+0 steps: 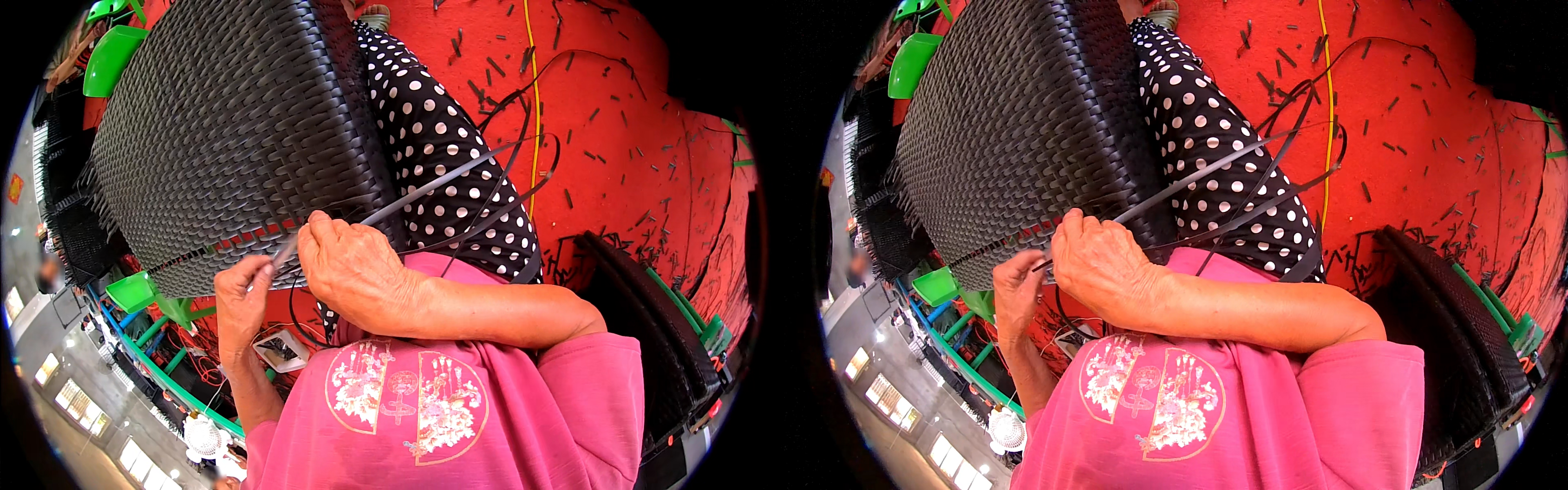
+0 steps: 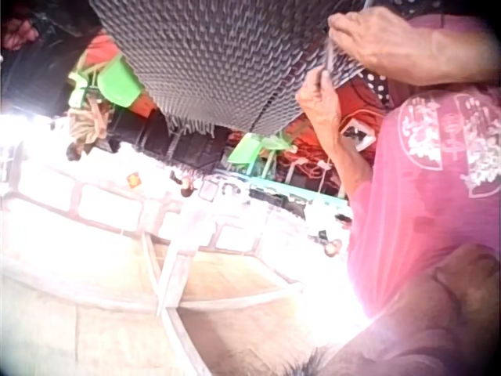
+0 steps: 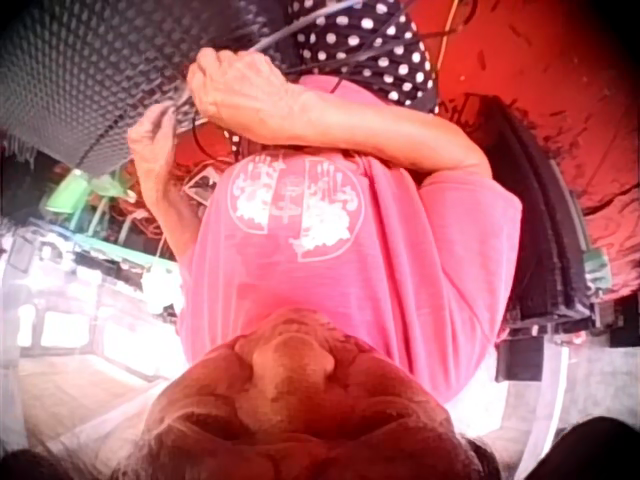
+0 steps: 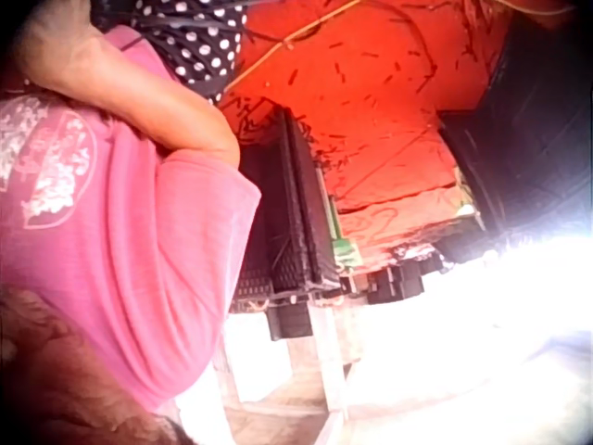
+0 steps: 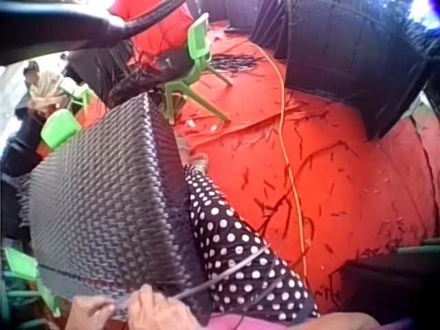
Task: The person sits on the floor and weaves a black plastic strip into a dark woven mat using a metal hook tool. They pull the strip through the weave, trim excess with pliers, and continue the weaving process along the edge of the mat.
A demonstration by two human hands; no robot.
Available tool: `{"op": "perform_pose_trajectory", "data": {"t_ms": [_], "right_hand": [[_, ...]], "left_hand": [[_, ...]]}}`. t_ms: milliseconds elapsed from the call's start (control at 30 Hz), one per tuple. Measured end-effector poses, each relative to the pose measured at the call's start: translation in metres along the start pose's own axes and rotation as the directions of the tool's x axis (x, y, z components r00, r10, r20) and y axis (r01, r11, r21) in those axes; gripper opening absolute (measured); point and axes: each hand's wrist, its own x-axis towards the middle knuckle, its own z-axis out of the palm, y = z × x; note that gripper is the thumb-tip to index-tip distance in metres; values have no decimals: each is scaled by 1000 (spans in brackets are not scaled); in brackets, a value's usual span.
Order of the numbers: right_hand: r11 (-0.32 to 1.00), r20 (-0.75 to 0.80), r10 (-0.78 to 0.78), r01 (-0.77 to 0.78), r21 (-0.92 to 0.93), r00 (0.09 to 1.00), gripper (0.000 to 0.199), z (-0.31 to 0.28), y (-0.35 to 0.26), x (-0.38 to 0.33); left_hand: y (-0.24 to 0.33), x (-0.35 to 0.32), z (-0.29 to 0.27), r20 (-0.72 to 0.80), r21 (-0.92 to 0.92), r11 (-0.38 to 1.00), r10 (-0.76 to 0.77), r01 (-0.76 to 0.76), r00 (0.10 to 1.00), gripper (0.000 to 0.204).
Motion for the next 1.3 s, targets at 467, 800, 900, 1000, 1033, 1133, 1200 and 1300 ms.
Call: {"op": "perform_pose_trajectory", "data": {"t_ms": [467,800,900,1000,1033,1133,1200,1300], "right_hand": [[977,24,-13,7,211,1000,44,-4,-1,-36],[745,-185,488,-297,597,853,14,-7,82,-44],[953,-347,218,-122,277,912,16,4,90,-38],[980,-279,149,-104,171,949,17,1,91,-36],[987,-269,124,-90,135,955,16,1,91,-36],[998,-260,47,-33,61,964,15,3,95,-37],[999,-287,1,14,50,958,14,7,99,-35],[1000,-319,-17,24,20,947,13,8,101,-32]], "left_hand": [[83,71,43,386,-107,990,-41,89,921,13],[68,77,46,416,-165,978,-48,127,908,17],[68,74,47,398,-178,974,-61,142,915,18],[64,71,50,377,-218,964,-63,155,924,18],[62,69,51,370,-235,958,-65,162,927,18],[57,65,55,332,-285,950,-31,131,943,19],[54,64,57,306,-267,957,-31,117,952,19],[47,63,61,267,-269,961,16,58,963,18]]}}
